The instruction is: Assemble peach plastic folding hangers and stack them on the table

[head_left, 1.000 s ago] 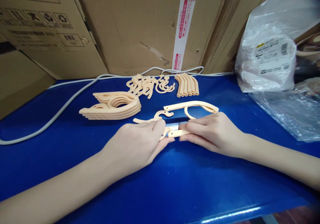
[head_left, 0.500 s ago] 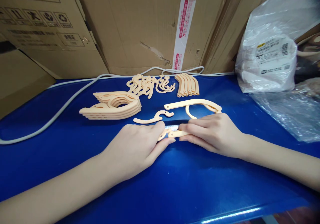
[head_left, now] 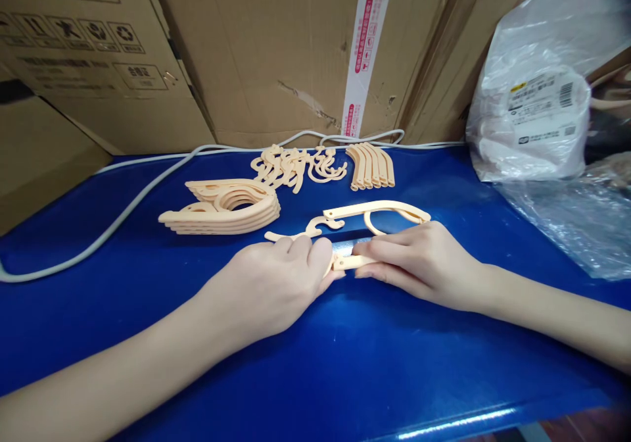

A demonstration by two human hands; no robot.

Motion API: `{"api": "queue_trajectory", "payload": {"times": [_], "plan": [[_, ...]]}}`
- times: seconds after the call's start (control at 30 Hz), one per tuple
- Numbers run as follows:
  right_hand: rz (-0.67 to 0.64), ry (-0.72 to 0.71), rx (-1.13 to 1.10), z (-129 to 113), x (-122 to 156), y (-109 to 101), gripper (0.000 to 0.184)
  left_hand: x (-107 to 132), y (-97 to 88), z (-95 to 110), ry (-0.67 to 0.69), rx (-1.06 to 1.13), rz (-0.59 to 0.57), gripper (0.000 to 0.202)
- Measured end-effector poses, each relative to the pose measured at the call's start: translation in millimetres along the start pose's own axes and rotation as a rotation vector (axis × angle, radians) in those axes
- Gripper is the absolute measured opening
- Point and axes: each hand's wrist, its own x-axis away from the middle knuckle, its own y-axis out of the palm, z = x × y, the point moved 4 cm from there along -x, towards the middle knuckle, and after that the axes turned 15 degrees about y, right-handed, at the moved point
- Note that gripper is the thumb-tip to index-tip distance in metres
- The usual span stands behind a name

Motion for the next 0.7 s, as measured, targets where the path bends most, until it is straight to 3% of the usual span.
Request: {"api": "queue_trajectory", "payload": {"times": [0.27, 0.7], "plan": [[-0.139, 0.076, -0.125, -0.9, -2.5, 0.0, 0.029, 3.3, -0.6, -1.6, 0.053, -0.014, 0.012, 0.03], [-0.134, 0.091, -0.096, 0.4, 0.7, 0.9, 0.029, 2.1, 1.0, -1.3, 0.055, 0.017, 0.02, 0.026]]}}
